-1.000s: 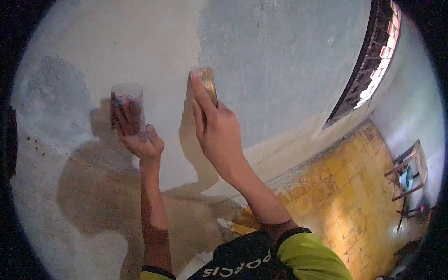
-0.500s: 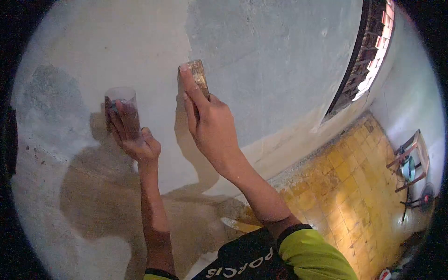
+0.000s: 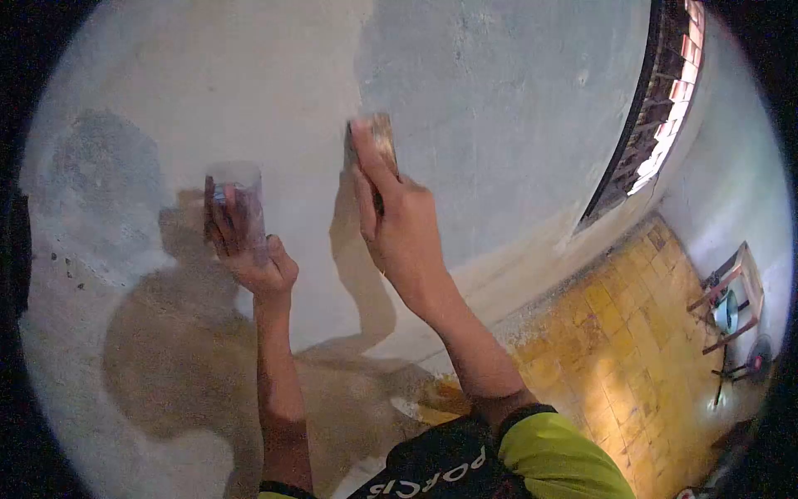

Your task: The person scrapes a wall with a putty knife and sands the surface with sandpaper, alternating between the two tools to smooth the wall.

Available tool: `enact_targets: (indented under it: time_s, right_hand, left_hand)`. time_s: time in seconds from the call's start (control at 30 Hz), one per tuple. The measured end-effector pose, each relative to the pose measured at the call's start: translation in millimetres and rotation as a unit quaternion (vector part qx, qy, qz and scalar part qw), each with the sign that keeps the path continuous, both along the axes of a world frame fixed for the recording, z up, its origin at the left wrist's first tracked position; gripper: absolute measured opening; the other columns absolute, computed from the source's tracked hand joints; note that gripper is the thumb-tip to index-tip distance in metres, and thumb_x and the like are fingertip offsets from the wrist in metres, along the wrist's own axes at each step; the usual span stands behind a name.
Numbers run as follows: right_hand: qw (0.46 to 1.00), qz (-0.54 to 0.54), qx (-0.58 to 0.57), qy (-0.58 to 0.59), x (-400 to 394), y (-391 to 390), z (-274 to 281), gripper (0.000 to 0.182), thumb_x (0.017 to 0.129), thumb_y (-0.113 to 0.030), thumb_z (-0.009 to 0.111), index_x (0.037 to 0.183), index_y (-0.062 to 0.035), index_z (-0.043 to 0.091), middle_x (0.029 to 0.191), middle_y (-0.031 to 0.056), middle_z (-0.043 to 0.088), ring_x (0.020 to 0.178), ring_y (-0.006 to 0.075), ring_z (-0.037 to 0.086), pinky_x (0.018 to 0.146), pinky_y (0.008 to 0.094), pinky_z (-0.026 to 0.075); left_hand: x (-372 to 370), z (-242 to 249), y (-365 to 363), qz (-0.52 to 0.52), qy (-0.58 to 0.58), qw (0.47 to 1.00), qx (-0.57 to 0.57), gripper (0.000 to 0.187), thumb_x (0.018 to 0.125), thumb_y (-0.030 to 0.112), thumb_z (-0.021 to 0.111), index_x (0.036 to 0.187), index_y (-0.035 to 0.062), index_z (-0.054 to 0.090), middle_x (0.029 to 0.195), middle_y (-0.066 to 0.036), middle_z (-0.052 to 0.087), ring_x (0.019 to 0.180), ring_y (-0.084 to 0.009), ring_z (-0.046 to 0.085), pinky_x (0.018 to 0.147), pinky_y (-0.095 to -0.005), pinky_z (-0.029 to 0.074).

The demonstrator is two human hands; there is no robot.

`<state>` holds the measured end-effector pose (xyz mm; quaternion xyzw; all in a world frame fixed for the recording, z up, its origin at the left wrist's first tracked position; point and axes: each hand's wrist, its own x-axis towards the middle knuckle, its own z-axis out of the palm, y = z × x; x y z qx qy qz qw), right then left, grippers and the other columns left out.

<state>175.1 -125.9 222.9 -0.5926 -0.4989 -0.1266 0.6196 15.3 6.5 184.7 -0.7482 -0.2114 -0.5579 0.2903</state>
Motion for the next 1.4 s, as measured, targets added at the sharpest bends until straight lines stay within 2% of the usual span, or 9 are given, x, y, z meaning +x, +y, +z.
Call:
enact_targets:
  time_s: [0.23,0.3,0.37,0.53,0.6,0.73,0.8,1.3,1.4]
  right_hand:
    - [1.0,0.014,0.016,0.01,1.1,3.4,-11.3,0.044,0.098,-0.011,0.054,0.142,-0.0153,0.05,0.066,0.0189,0.054,0.057,0.0086,0.041,0.055,0.0286,0.047]
    - [0.999,0.031,-0.016,0.02,1.9,-2.1,2.5,0.049,0.096,-0.009,0.055,0.144,-0.0181,0.047,0.072,0.0269,0.058,0.061,0.0403,0.061,0.059,0.0399,0.05]
    - [0.999,0.027,-0.021,0.026,0.0,-4.4,-1.7,0.05,0.096,-0.009,0.055,0.144,-0.0182,0.046,0.071,0.0264,0.058,0.06,0.0401,0.06,0.059,0.0397,0.05]
    - [0.999,0.039,-0.004,0.025,1.3,0.0,-10.3,0.051,0.095,-0.01,0.057,0.144,-0.0185,0.046,0.066,0.0244,0.055,0.057,0.0384,0.058,0.058,0.0397,0.049]
    - [0.998,0.026,-0.034,0.035,4.4,-4.9,7.1,0.045,0.097,-0.01,0.055,0.141,-0.0171,0.051,0.082,0.0267,0.063,0.06,0.0077,0.044,0.059,0.029,0.049]
    - [0.999,0.014,-0.006,0.032,-0.3,-2.3,-5.1,0.044,0.097,-0.01,0.055,0.14,-0.0168,0.052,0.091,0.028,0.064,0.062,0.0069,0.045,0.061,0.0294,0.05]
    - [0.999,0.046,0.001,0.021,3.1,-1.0,-10.5,0.05,0.095,-0.008,0.056,0.144,-0.0162,0.046,0.077,0.0278,0.06,0.06,0.038,0.06,0.06,0.037,0.05]
    - [0.999,0.027,-0.046,0.011,4.2,-9.8,3.1,0.05,0.096,-0.01,0.056,0.144,-0.015,0.045,0.08,0.0291,0.06,0.065,0.0399,0.062,0.061,0.0376,0.051]
    - [0.999,0.035,0.015,-0.001,8.9,0.6,-2.7,0.05,0.095,-0.01,0.056,0.144,-0.0159,0.046,0.081,0.0294,0.06,0.066,0.041,0.062,0.062,0.038,0.051]
  left_hand:
    - [0.8,4.9,-2.5,-0.009,-0.001,1.0,-0.003,0.058,0.103,0.041,0.018,0.148,0.0094,0.039,0.153,-0.013,0.038,0.139,-0.041,0.035,0.108,-0.0562,0.028]
    - [-0.4,-0.3,-4.8,-0.016,0.012,0.999,-0.029,0.059,0.104,0.042,0.02,0.148,0.0065,0.036,0.154,-0.014,0.036,0.14,-0.0436,0.031,0.111,-0.056,0.023]
    - [1.9,2.2,-1.7,-0.009,-0.007,1.0,0.0,0.058,0.104,0.04,0.016,0.145,0.0097,0.044,0.152,-0.013,0.04,0.138,-0.039,0.038,0.106,-0.055,0.032]
    - [-0.9,3.9,-1.5,-0.009,0.008,1.0,-0.02,0.06,0.103,0.042,0.019,0.145,0.0057,0.042,0.151,-0.015,0.04,0.137,-0.0438,0.036,0.11,-0.0557,0.025]
    - [-2.2,-1.2,-6.9,-0.005,0.016,0.999,-0.037,0.059,0.104,0.041,0.019,0.144,0.0052,0.043,0.151,-0.015,0.041,0.136,-0.0441,0.038,0.11,-0.0557,0.026]
    - [-1.6,-0.7,-4.0,-0.003,0.009,1.0,-0.027,0.058,0.104,0.039,0.021,0.143,0.0034,0.044,0.15,-0.015,0.042,0.135,-0.0445,0.039,0.109,-0.056,0.026]
    - [-0.4,1.9,-1.9,0.007,0.01,0.999,-0.032,0.059,0.103,0.039,0.021,0.143,0.0026,0.044,0.15,-0.015,0.042,0.135,-0.0445,0.039,0.11,-0.0561,0.026]
    - [-0.5,0.0,-4.2,0.0,0.002,0.999,-0.035,0.061,0.103,0.042,0.021,0.14,0.0012,0.047,0.15,-0.015,0.042,0.139,-0.0415,0.035,0.112,-0.0537,0.025]
    - [2.5,3.5,-3.6,-0.005,-0.008,1.0,-0.009,0.056,0.103,0.039,0.02,0.141,0.0072,0.048,0.148,-0.013,0.045,0.134,-0.0398,0.043,0.109,-0.0537,0.031]
